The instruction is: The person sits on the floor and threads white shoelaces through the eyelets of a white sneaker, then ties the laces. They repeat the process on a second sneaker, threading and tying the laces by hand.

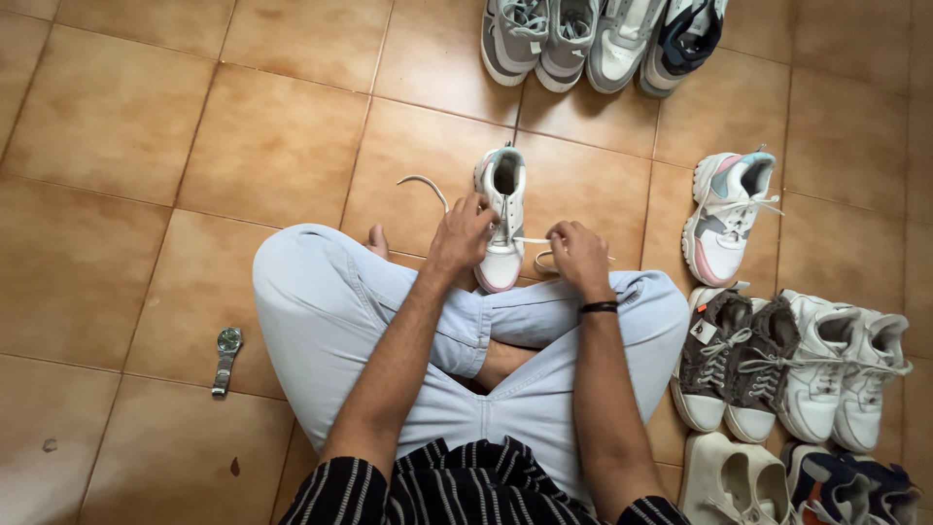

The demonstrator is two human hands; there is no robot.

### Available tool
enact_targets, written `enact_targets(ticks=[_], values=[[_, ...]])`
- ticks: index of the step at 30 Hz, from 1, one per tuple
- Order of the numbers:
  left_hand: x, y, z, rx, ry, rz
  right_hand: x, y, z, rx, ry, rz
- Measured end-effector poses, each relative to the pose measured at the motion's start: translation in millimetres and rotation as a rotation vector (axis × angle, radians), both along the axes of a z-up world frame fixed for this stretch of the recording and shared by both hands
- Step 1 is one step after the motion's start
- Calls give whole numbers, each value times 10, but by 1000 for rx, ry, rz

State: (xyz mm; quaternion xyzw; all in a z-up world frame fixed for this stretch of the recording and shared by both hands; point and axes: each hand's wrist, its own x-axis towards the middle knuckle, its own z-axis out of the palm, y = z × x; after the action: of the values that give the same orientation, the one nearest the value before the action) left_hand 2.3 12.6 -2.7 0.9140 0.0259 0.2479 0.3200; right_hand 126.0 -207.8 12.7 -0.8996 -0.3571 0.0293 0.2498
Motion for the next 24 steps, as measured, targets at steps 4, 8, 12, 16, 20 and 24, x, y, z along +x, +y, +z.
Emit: enact_targets(ticks=[4, 8, 12, 16, 20, 24], values=[[-9, 14, -94, 152, 145, 66, -98, 276, -130, 43, 24, 50], [-64, 2, -197, 158, 257, 132, -129, 386, -311, 90, 107, 99], [-16, 72, -178, 71, 468, 113, -6, 313, -433, 300, 336, 118], [-6, 124, -163, -142, 565, 106, 17, 255, -454, 212, 519, -32], [-15, 133, -224, -106, 548, 121, -47, 301, -322, 102, 340, -40], [-18, 110, -327, -86, 530, 143, -123, 330, -210, 29, 101, 8]])
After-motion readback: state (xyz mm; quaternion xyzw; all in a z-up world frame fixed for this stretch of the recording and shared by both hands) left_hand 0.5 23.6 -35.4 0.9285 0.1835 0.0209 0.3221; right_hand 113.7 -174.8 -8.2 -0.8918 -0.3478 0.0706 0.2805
